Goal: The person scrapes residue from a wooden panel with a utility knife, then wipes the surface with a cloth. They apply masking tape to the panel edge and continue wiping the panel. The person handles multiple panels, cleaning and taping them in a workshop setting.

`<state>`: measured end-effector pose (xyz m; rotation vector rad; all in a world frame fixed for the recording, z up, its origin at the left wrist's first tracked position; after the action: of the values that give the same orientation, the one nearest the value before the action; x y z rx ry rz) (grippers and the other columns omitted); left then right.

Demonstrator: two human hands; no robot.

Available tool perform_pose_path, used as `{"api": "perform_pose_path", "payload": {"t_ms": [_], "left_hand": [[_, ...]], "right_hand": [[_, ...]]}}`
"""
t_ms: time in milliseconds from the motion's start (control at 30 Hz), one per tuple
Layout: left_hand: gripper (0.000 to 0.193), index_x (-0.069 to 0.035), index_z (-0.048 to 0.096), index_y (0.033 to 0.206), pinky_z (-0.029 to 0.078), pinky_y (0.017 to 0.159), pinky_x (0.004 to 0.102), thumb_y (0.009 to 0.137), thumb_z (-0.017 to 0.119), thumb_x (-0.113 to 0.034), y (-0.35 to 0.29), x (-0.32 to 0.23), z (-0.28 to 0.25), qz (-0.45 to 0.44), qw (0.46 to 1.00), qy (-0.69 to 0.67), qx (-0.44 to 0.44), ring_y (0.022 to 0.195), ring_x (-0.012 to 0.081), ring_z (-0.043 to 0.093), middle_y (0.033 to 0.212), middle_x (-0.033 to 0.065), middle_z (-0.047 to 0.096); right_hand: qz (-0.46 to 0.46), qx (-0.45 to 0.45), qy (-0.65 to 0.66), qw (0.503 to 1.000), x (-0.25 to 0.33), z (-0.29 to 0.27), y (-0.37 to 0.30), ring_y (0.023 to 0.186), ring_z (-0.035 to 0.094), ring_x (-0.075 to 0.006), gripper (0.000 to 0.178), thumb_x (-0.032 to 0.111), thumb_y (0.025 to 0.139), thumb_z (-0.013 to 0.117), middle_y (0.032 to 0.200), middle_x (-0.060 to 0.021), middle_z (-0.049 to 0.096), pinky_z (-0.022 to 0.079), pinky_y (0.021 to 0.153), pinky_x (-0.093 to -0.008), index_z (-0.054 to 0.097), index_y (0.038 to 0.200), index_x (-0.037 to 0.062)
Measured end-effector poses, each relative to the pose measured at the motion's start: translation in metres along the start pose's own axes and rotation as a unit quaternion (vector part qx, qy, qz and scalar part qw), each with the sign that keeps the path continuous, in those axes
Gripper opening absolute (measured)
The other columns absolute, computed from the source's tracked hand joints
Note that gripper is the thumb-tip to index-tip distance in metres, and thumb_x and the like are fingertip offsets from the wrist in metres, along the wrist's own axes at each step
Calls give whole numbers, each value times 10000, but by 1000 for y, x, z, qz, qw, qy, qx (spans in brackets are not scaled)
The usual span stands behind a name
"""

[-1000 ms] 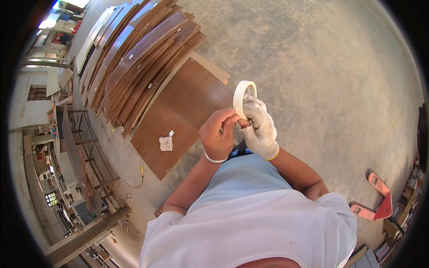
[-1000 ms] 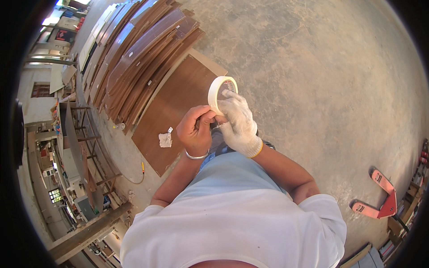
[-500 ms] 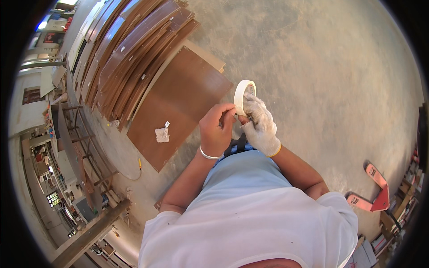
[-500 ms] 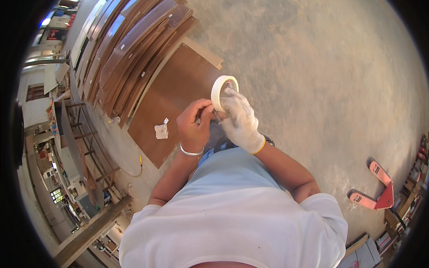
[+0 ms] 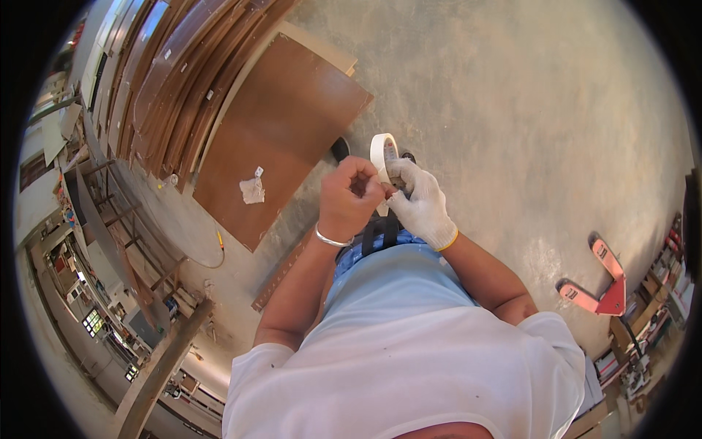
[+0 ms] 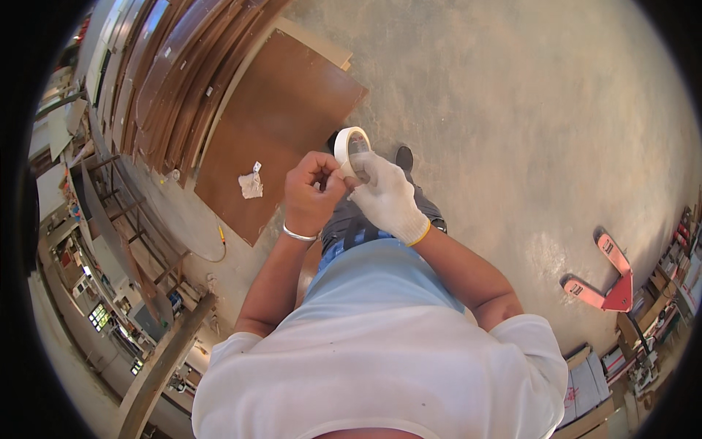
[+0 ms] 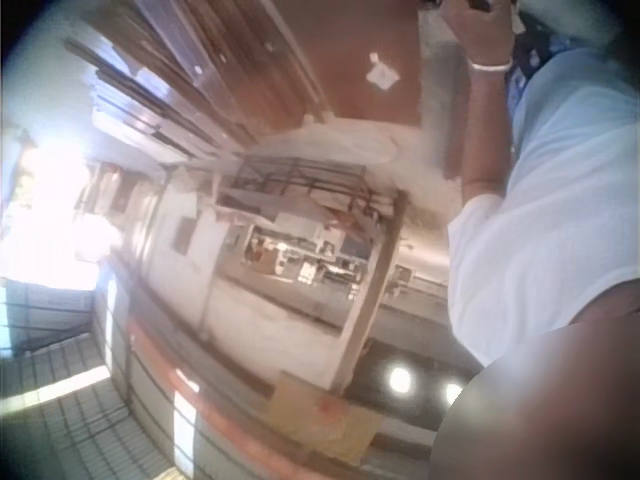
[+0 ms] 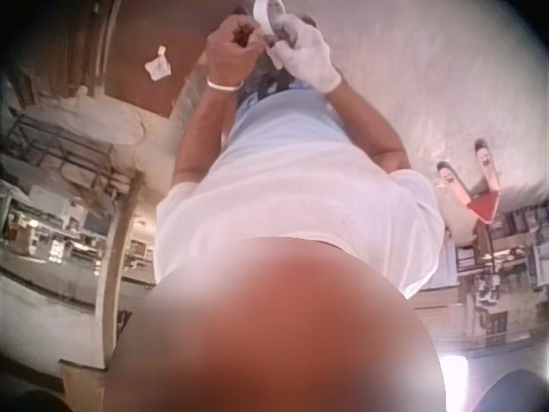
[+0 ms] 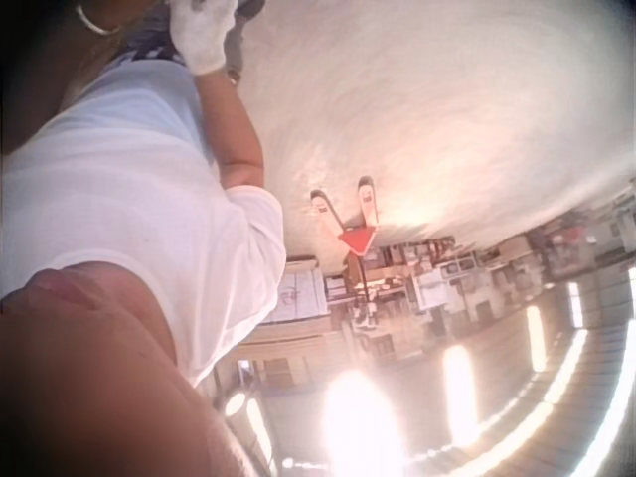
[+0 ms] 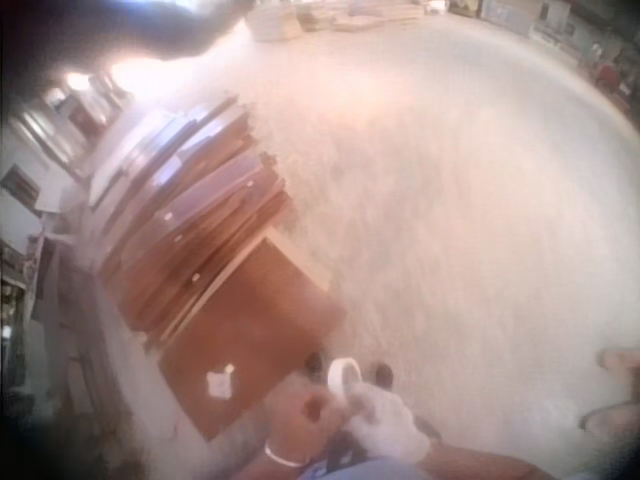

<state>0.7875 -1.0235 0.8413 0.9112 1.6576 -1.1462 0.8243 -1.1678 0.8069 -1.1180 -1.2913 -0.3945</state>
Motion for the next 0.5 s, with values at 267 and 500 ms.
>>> {"api": "perform_pose_path", "payload": {"t_ms": [267, 500], "left_hand": [[156, -15, 660, 1058, 449, 639, 214, 923, 735, 8, 41, 83, -25, -79, 993, -89, 15, 743, 42, 561, 980, 14, 654], [89, -11, 732, 957, 472, 629, 278, 888, 746, 43, 89, 145, -45, -16, 997, 59, 37, 720, 163, 599, 992, 85, 653]], "right_hand": [[151, 26, 31, 988, -47, 37, 51, 945, 732, -165, 346, 60, 934, 680, 1058, -149, 757, 582, 827, -321, 639, 1273, 7], [215, -32, -1, 976, -102, 71, 87, 826, 685, -118, 293, 61, 941, 672, 928, -120, 728, 564, 749, -309, 626, 1222, -3]]}}
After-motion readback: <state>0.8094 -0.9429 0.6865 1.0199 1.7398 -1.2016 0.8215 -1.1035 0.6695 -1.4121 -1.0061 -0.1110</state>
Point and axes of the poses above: each hand's wrist, its own y-axis towards the middle knuckle, its own z-axis out of the palm, x = y × z, the point moved 8 cm from there along y, towards the middle knuckle
